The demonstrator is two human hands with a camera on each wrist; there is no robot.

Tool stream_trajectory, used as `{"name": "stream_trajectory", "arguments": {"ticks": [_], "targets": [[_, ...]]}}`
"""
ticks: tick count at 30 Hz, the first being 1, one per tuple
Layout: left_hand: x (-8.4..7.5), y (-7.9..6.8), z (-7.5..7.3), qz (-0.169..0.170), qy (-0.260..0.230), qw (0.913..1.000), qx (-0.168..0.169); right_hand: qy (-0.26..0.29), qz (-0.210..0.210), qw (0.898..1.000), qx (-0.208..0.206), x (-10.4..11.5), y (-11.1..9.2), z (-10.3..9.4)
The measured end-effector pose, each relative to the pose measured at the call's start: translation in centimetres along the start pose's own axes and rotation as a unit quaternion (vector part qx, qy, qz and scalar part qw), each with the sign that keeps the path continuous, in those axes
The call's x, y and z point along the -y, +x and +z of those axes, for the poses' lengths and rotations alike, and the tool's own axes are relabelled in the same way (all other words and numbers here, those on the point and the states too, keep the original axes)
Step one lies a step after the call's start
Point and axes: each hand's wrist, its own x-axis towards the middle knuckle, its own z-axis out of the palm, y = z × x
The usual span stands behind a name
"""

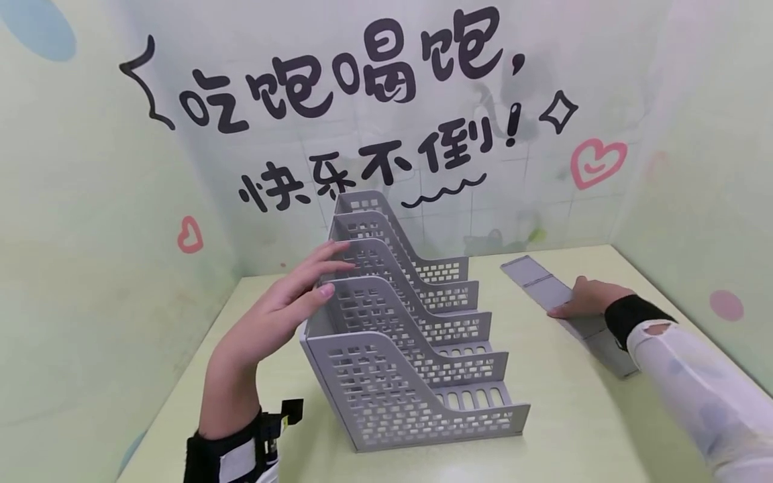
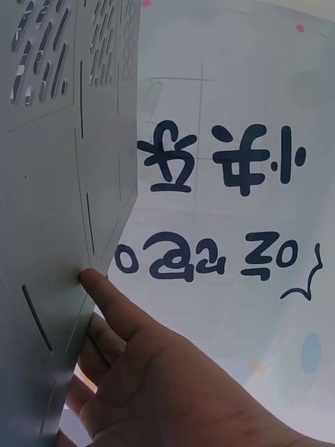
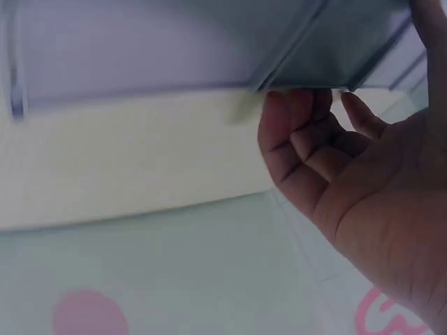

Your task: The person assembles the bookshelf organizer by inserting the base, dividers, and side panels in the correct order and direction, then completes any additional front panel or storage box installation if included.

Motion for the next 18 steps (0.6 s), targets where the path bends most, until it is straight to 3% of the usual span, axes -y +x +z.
{"name": "stream_trajectory", "arguments": {"ticks": [6,13,15,18], "targets": [[0.1,0.1,0.0,0.003,-0.002,1.0000,-0.003,0.043,-0.002,0.998,-0.037,1.1,-0.2,1.1],[0.4,0.0,-0.1,0.006,-0.001,1.0000,-0.004,0.094,-0.058,0.992,-0.065,3.6,-1.4,0.7],[0.4,0.0,-0.1,0.009,0.001,1.0000,-0.004,0.104,-0.077,0.988,-0.078,4.6,-2.0,0.2],[0.3,0.1,0.1,0.017,0.004,0.9998,-0.003,0.136,-0.101,0.977,-0.131,6.1,-3.0,-0.5]]}}
